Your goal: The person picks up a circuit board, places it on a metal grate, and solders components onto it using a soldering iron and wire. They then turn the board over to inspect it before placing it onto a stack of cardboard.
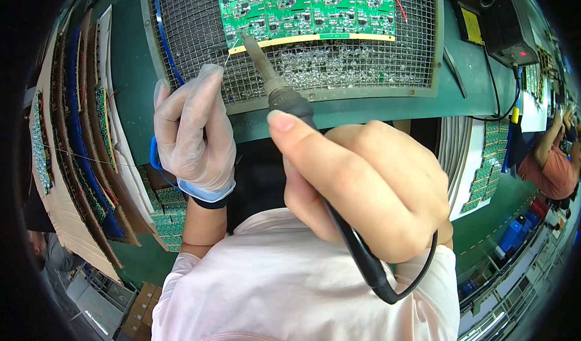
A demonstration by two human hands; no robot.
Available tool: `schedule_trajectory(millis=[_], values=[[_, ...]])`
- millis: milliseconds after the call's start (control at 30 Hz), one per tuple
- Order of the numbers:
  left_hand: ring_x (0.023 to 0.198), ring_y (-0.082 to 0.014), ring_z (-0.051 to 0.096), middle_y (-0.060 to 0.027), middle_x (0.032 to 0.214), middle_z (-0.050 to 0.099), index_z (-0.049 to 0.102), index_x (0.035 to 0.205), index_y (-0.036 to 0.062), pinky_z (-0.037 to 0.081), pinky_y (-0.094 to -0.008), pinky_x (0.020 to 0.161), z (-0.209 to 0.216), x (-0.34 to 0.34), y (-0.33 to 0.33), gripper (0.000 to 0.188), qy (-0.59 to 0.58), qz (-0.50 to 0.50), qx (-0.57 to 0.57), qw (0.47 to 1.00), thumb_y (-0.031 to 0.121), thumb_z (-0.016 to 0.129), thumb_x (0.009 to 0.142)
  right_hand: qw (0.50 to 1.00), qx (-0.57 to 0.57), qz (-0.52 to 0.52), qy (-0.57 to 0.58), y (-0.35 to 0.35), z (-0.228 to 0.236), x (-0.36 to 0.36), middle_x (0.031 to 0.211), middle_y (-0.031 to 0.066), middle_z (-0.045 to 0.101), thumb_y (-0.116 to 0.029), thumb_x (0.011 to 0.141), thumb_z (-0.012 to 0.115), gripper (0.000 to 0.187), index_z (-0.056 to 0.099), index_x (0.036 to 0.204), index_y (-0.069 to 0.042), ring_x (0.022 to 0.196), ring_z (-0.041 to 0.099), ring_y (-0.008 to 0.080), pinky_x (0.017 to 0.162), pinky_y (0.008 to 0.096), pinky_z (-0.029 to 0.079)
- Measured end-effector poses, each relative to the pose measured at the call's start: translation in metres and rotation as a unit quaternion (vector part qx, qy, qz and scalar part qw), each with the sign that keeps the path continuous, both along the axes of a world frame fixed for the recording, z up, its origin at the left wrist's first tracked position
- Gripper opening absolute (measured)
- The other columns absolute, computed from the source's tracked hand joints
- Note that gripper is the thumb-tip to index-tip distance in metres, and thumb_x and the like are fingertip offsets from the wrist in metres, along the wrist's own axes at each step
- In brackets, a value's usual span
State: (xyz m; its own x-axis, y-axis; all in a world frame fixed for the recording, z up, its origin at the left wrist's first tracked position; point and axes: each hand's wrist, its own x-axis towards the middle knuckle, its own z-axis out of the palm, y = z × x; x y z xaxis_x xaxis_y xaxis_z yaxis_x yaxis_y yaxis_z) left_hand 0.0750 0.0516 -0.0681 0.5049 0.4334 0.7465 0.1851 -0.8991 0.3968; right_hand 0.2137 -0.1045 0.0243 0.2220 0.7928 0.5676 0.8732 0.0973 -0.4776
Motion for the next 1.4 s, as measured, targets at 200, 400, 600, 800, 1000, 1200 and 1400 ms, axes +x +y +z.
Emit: schedule_trajectory(millis=[200, 400, 600, 800, 1000, 1200, 1400], values=[[0.084, -0.0178, 0.063, -0.0032, 0.097, 0.068, 0.076, 0.114, 0.0099, 0.047, -0.0419, 0.092, 0.001, 0.005, -0.004, 0.040, -0.081, -0.018, -0.099, 0.992, -0.009, 0.074, 0.079, 0.991, -0.042, -0.064, 0.114, -0.010, 0.004, -0.008, 0.087, 0.0154, 0.070, -0.004, 0.087, 0.068, 0.032, 0.064, 0.116, 0.010, 0.063, 0.063, 0.0120, 0.059, 0.0195, 0.048], [0.087, -0.0192, 0.065, -0.0080, 0.102, 0.070, 0.075, 0.111, 0.0069, 0.052, -0.0373, 0.086, -0.001, -0.005, 0.007, 0.035, -0.105, -0.025, -0.068, 0.992, -0.009, 0.076, 0.080, 0.944, 0.029, -0.157, 0.289, -0.024, -0.003, 0.003, 0.087, 0.0141, 0.068, -0.017, 0.102, 0.054, 0.035, 0.060, 0.126, 0.009, 0.063, 0.056, 0.0080, 0.058, 0.0191, 0.044], [0.092, -0.0206, 0.066, -0.0110, 0.110, 0.065, 0.074, 0.110, 0.0046, 0.053, -0.0323, 0.084, 0.010, -0.027, -0.006, 0.031, 0.006, 0.051, -0.099, 0.994, -0.007, 0.076, 0.082, 0.942, 0.148, -0.227, 0.198, -0.046, -0.014, 0.075, 0.092, 0.0127, 0.071, -0.015, 0.102, 0.056, 0.031, 0.064, 0.124, 0.005, 0.063, 0.059, 0.0090, 0.057, 0.0200, 0.047], [0.094, -0.0212, 0.067, -0.0137, 0.117, 0.067, 0.074, 0.109, 0.0044, 0.053, -0.0318, 0.086, 0.016, -0.036, 0.000, 0.029, -0.020, 0.093, -0.096, 0.991, -0.006, 0.076, 0.082, 0.958, 0.036, -0.275, 0.070, -0.053, -0.028, 0.153, 0.106, 0.0128, 0.073, -0.013, 0.104, 0.055, 0.033, 0.061, 0.134, 0.001, 0.074, 0.065, 0.0095, 0.064, 0.0203, 0.051], [0.082, -0.0157, 0.067, -0.0174, 0.123, 0.065, 0.066, 0.124, 0.0027, 0.055, -0.0268, 0.073, 0.014, -0.045, -0.004, 0.035, -0.053, 0.124, -0.174, 0.975, -0.008, 0.065, 0.091, 0.950, -0.018, -0.284, 0.129, -0.062, -0.024, 0.138, 0.117, 0.0154, 0.071, -0.017, 0.107, 0.051, 0.039, 0.053, 0.143, -0.001, 0.086, 0.064, 0.0110, 0.074, 0.0238, 0.052], [0.072, -0.0135, 0.067, -0.0198, 0.129, 0.064, 0.058, 0.132, 0.0006, 0.053, -0.0215, 0.057, 0.028, -0.027, -0.006, 0.036, -0.169, 0.000, -0.315, 0.934, -0.009, 0.052, 0.098, 0.961, 0.030, -0.240, 0.131, -0.017, -0.032, 0.076, 0.118, 0.0117, 0.070, -0.015, 0.103, 0.059, 0.034, 0.055, 0.134, -0.003, 0.095, 0.065, 0.0155, 0.087, 0.0290, 0.052], [0.071, -0.0081, 0.063, -0.0131, 0.107, 0.070, 0.056, 0.137, -0.0004, 0.052, -0.0191, 0.057, 0.037, 0.014, 0.016, 0.036, -0.013, -0.072, -0.104, 0.992, 0.002, 0.059, 0.101, 0.983, 0.003, -0.181, 0.007, 0.009, -0.033, 0.070, 0.104, 0.0113, 0.067, -0.003, 0.086, 0.078, 0.042, 0.055, 0.121, -0.004, 0.095, 0.067, 0.0223, 0.083, 0.0333, 0.054]])
